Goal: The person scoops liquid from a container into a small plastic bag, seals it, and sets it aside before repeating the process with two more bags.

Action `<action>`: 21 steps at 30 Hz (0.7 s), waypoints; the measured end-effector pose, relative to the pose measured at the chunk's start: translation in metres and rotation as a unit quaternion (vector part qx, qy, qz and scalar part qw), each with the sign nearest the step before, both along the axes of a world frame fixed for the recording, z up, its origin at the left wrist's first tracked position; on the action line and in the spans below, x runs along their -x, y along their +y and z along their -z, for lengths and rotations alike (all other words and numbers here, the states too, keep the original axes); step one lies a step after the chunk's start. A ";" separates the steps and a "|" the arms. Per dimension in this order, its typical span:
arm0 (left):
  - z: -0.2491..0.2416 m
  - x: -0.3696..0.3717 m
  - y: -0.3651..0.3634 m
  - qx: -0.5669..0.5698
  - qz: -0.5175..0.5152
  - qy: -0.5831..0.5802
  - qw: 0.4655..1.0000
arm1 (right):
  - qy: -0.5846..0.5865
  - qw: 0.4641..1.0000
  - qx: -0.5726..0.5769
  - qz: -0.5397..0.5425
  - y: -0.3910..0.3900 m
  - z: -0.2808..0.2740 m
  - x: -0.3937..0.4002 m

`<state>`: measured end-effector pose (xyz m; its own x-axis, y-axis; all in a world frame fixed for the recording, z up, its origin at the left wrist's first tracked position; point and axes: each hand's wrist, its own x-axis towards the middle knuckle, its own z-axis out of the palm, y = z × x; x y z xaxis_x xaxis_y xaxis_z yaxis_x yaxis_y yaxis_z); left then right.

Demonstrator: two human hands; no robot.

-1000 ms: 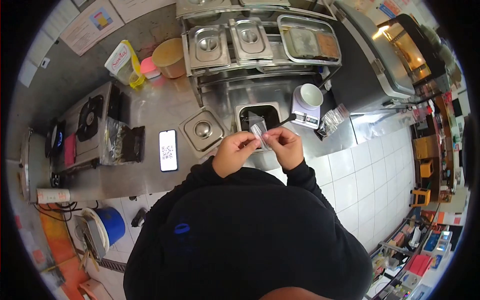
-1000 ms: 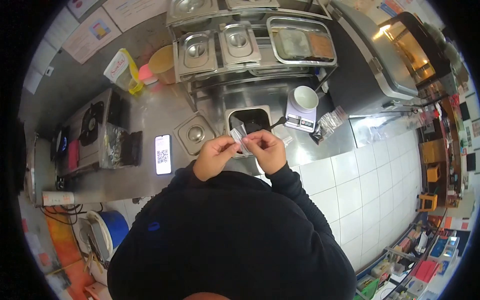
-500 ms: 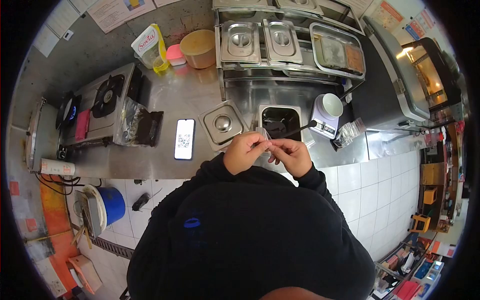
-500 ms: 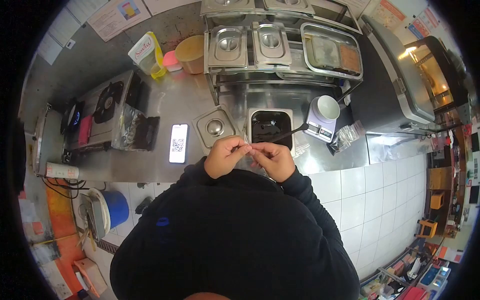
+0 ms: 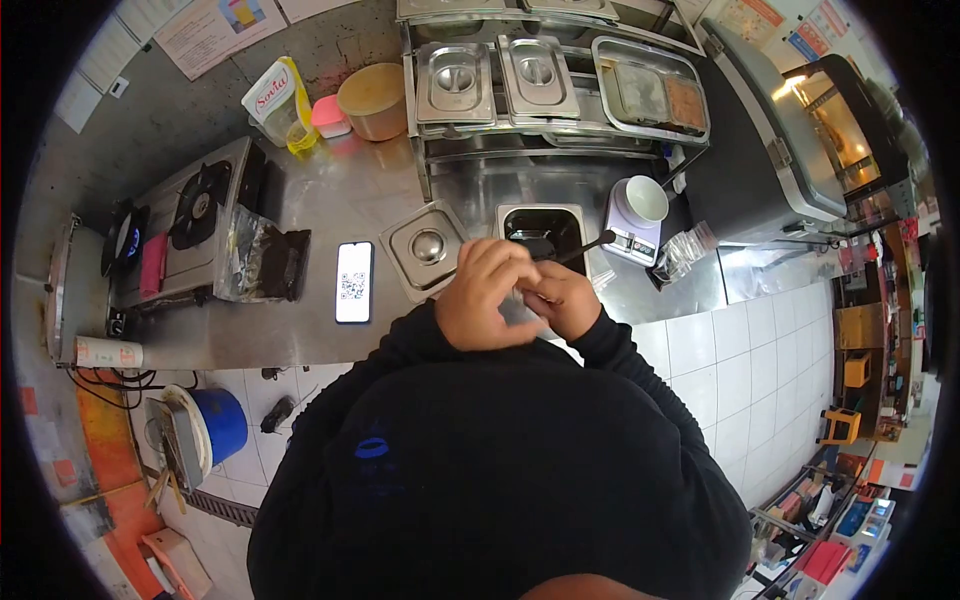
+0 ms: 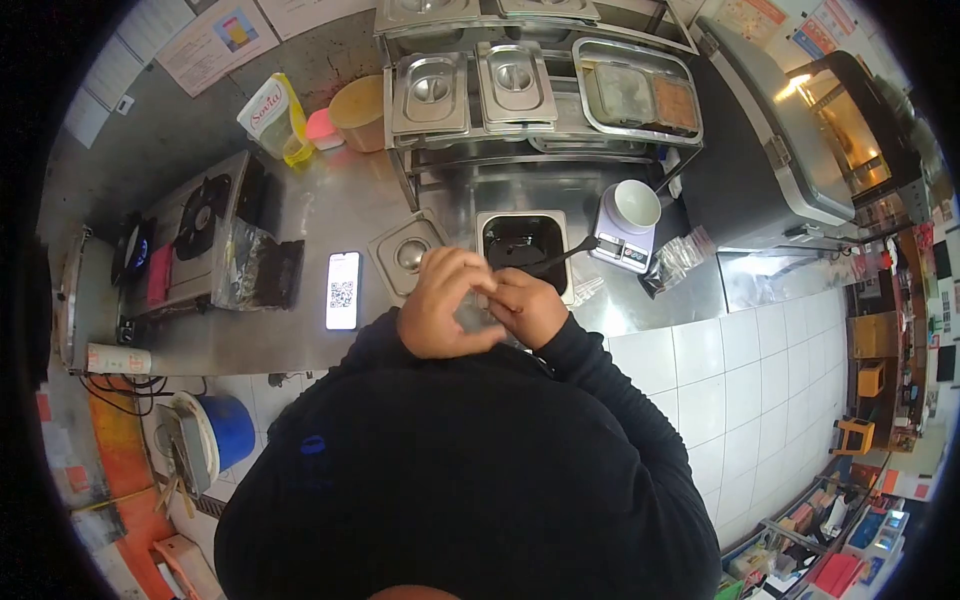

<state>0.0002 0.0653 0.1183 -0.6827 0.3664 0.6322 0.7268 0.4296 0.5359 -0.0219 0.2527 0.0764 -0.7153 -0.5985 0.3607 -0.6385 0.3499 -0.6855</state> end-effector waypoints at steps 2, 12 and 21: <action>0.002 0.003 0.004 0.042 -0.020 0.011 0.999 | 0.010 0.999 0.040 0.000 0.001 0.001 0.004; 0.095 0.044 -0.015 -0.080 -0.004 -0.219 0.972 | 0.132 0.991 -0.036 0.011 0.028 0.014 0.074; 0.145 0.079 0.004 -0.514 0.047 -0.623 0.588 | 0.224 0.818 -0.524 -0.075 0.054 0.066 0.103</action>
